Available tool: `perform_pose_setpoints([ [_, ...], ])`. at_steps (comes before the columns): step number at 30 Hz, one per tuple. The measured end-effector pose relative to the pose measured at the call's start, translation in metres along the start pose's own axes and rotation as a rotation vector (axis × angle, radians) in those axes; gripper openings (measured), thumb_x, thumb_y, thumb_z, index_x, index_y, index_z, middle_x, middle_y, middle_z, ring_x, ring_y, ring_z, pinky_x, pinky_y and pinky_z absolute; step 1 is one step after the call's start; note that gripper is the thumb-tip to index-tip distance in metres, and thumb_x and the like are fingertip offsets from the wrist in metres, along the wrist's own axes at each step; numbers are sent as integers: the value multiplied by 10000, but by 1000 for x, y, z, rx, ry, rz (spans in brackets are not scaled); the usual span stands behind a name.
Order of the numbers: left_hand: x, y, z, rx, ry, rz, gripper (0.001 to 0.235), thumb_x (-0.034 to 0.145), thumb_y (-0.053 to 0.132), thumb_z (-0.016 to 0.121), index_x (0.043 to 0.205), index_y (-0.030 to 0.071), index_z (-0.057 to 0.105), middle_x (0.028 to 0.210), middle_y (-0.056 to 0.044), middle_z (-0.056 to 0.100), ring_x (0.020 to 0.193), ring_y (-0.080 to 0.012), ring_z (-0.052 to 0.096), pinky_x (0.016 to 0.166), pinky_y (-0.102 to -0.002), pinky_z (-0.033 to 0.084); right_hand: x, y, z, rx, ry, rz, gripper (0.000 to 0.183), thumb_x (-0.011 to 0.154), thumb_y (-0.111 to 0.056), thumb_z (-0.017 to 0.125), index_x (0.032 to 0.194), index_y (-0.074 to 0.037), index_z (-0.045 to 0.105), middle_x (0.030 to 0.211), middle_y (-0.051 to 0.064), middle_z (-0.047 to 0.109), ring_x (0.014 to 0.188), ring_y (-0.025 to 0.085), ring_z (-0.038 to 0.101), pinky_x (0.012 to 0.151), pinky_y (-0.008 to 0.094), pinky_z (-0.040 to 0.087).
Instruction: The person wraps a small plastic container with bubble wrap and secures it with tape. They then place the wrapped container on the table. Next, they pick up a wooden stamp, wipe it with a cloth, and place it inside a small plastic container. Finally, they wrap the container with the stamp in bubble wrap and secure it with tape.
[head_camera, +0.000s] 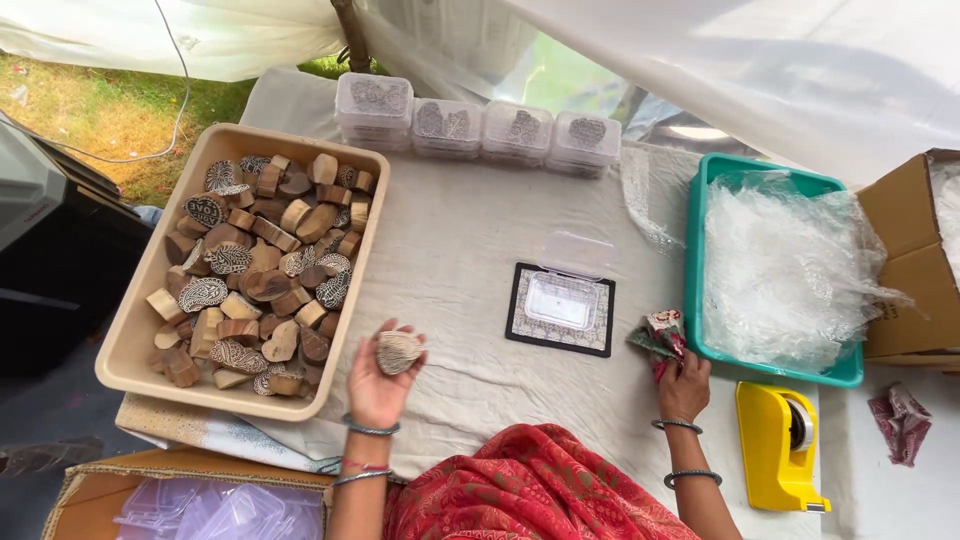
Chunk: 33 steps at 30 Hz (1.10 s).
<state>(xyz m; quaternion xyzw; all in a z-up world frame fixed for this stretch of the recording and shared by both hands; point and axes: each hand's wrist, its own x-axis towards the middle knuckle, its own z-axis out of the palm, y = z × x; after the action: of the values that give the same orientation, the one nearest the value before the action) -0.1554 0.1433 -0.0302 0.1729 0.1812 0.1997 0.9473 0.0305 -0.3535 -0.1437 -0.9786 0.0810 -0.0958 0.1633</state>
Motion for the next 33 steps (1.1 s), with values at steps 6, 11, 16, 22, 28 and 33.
perform_pose_setpoints([
  [6,22,-128,44,47,-113,-253,443,1043,321,484,1420,98,548,1304,-125,641,1178,-278,638,929,-484,583,-11,-97,-98,650,178,-210,145,945,-46,623,1075,5,658,1219,169,581,1002,292,635,765,415,543],
  [11,19,-205,68,3,-267,-334,478,1111,392,477,1391,23,593,1152,-143,713,981,-205,693,821,-353,586,-49,-200,-159,826,-195,-561,332,889,-81,637,1211,-3,634,1287,109,655,897,286,699,763,385,560],
  [16,-16,-205,102,148,-205,-303,424,1105,396,435,1255,47,622,1099,-100,701,965,-180,692,856,-326,584,-99,-230,-150,756,4,-738,232,877,-100,749,1084,-25,678,1060,158,650,899,345,688,753,409,559],
  [22,11,-210,43,236,-156,-250,386,1163,333,439,1248,15,641,1058,-54,669,947,-125,641,863,-292,544,-96,-264,-144,715,58,-560,139,907,-109,740,982,-29,655,938,135,655,769,341,671,650,420,529],
  [28,32,-151,82,350,-232,-237,461,1100,433,434,1098,42,678,939,-73,724,814,-175,664,741,-355,566,-123,-263,-146,763,-239,-582,169,903,-140,749,945,-6,654,821,149,634,680,327,651,605,398,503],
  [33,26,-112,111,4,-98,-425,439,1011,489,477,1007,94,666,942,-105,731,899,-240,735,793,-444,601,-99,-224,-121,887,-441,0,177,925,-183,709,987,-20,684,787,90,742,702,191,723,618,338,581],
])
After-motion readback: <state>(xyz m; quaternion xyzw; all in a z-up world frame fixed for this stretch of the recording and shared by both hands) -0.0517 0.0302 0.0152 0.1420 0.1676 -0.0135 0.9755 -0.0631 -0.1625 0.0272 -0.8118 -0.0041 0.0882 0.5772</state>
